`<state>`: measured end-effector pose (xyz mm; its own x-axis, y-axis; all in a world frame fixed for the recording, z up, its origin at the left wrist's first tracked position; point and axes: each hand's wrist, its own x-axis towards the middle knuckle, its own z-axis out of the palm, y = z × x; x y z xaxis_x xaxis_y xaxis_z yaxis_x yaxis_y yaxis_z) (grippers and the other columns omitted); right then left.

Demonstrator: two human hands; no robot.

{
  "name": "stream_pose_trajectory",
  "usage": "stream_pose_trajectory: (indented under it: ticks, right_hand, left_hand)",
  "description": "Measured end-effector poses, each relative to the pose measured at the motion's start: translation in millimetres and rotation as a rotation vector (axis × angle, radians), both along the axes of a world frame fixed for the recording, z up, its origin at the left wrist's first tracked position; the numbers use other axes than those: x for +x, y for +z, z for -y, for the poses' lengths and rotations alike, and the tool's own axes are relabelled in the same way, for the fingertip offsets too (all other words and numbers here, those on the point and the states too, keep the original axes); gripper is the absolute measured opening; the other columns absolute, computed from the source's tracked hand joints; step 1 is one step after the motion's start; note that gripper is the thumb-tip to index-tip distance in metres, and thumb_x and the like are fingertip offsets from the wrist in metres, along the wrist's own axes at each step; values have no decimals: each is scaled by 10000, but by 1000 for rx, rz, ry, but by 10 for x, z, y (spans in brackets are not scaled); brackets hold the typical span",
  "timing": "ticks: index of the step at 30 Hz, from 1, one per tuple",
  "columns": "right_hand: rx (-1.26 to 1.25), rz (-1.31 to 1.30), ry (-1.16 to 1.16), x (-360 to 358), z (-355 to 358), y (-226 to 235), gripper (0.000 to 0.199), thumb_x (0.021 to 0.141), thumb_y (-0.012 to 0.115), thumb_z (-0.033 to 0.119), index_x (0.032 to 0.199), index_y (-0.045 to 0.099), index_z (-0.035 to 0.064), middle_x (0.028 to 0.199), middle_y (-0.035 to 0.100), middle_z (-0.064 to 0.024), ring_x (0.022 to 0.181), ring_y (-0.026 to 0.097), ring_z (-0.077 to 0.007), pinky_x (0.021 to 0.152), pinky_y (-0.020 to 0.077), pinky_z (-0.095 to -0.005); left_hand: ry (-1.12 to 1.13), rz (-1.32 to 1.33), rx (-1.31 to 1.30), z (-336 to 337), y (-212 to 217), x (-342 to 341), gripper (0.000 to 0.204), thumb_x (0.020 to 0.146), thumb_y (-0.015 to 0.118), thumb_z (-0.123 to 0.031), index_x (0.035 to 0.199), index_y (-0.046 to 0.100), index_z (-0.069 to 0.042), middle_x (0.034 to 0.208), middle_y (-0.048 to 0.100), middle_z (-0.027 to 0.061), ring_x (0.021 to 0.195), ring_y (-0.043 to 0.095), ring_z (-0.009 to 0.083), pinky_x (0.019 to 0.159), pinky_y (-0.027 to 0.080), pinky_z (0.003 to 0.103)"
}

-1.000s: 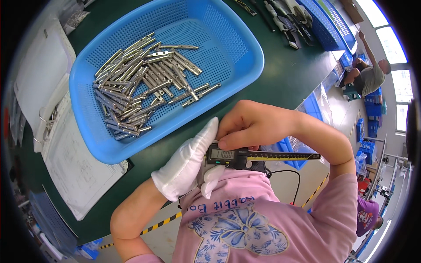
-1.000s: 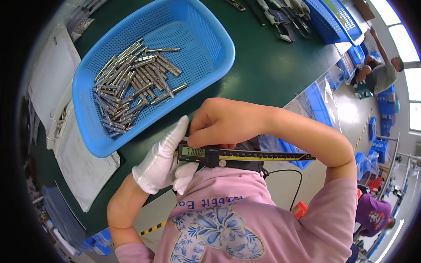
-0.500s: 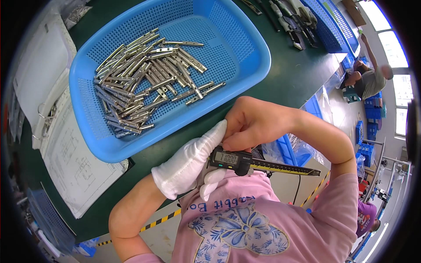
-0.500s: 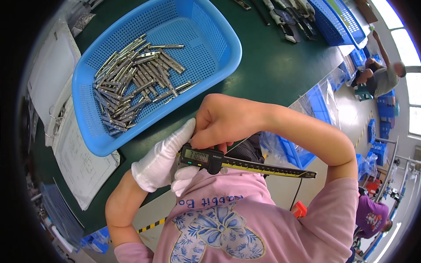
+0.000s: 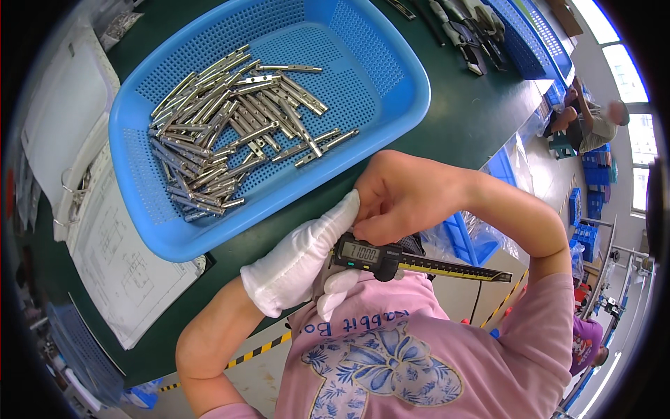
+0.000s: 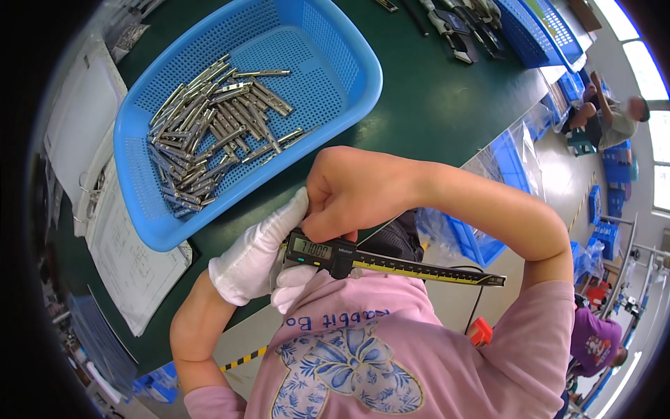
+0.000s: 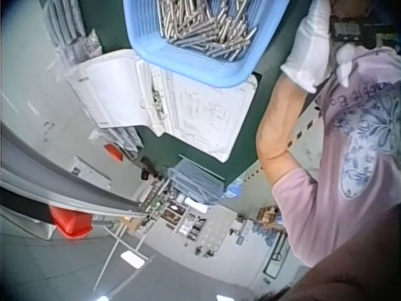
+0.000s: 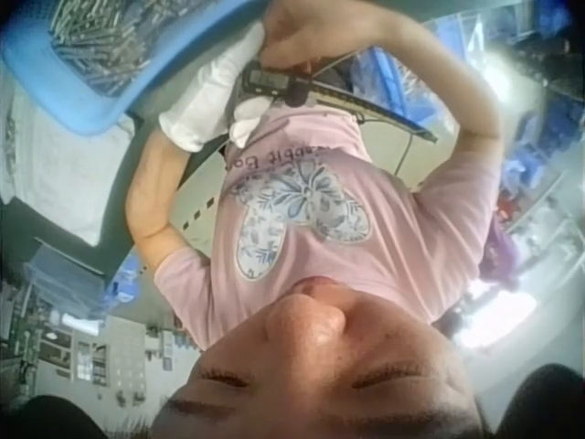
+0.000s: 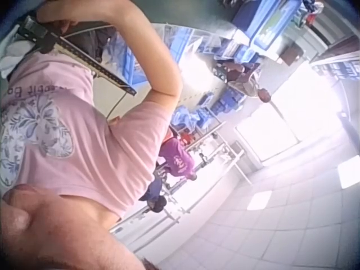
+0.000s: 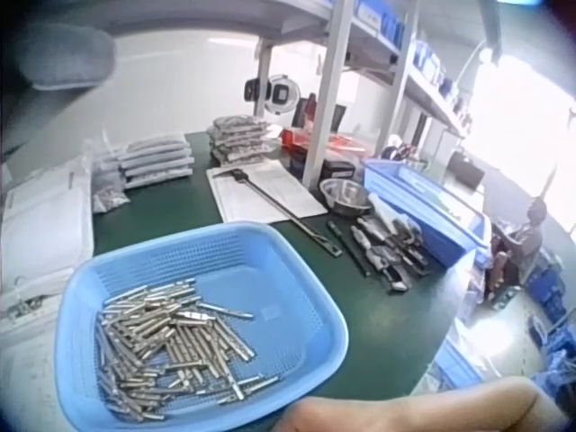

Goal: The recorder uses a digital caliper to measure the dimensions of small cylindrical metal parts at a factory workbench, referencing a technical manual.

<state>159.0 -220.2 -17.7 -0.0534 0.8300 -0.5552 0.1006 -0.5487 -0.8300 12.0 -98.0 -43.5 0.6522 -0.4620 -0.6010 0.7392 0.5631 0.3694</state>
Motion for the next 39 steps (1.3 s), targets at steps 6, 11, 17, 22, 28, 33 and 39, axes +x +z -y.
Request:
stream_pose_trajectory:
  ticks: [6,11,17,22,28,33,39]
  right_hand:
    - [-48,-41,-18,-3,4,-14,216,765,647,168,772,657,-48,652,621,-41,590,570,-83,534,462,-232]
    - [-171,-185,-62,57,65,6,192,792,652,144,840,666,-41,701,643,-35,631,583,-69,553,470,-213]
    - [-254,-215,7,83,97,25,241,809,640,234,779,670,-4,656,623,-31,601,611,-111,525,470,-225]
    - [-213,-232,12,67,87,9,237,802,647,219,718,654,-3,616,603,-21,571,602,-102,512,459,-224]
    - [-196,-295,15,31,135,-36,240,807,644,214,722,650,-10,625,605,-21,576,593,-88,510,451,-219]
    - [-214,-211,-32,-2,250,-24,267,835,619,248,783,640,-13,638,598,-28,598,577,-94,519,451,-239]
    - [-164,237,143,-52,460,439,347,824,626,314,750,568,-20,597,549,-112,574,583,-200,504,430,-341]
  left_hand:
    - [-49,-27,-21,-34,43,1,691,873,333,-644,934,544,10,499,457,38,338,423,128,340,400,245]
    - [87,-145,141,26,130,57,694,877,329,-640,867,557,15,491,460,52,332,428,143,340,399,253]
    - [-46,-122,-25,-60,145,39,691,879,316,-640,716,541,-7,452,437,57,319,430,165,338,403,250]
    - [-48,-112,-23,-59,163,34,703,884,305,-639,738,546,6,462,444,46,325,433,152,342,403,248]
    - [-54,-63,94,19,110,-10,718,891,304,-630,841,583,30,478,448,32,348,436,129,354,396,238]
    - [-16,-61,53,-4,67,-43,711,883,314,-640,888,594,13,493,466,31,372,450,128,387,404,234]
    - [28,61,-48,-12,225,-34,693,882,372,-616,1051,551,32,854,613,94,714,590,129,633,478,249]
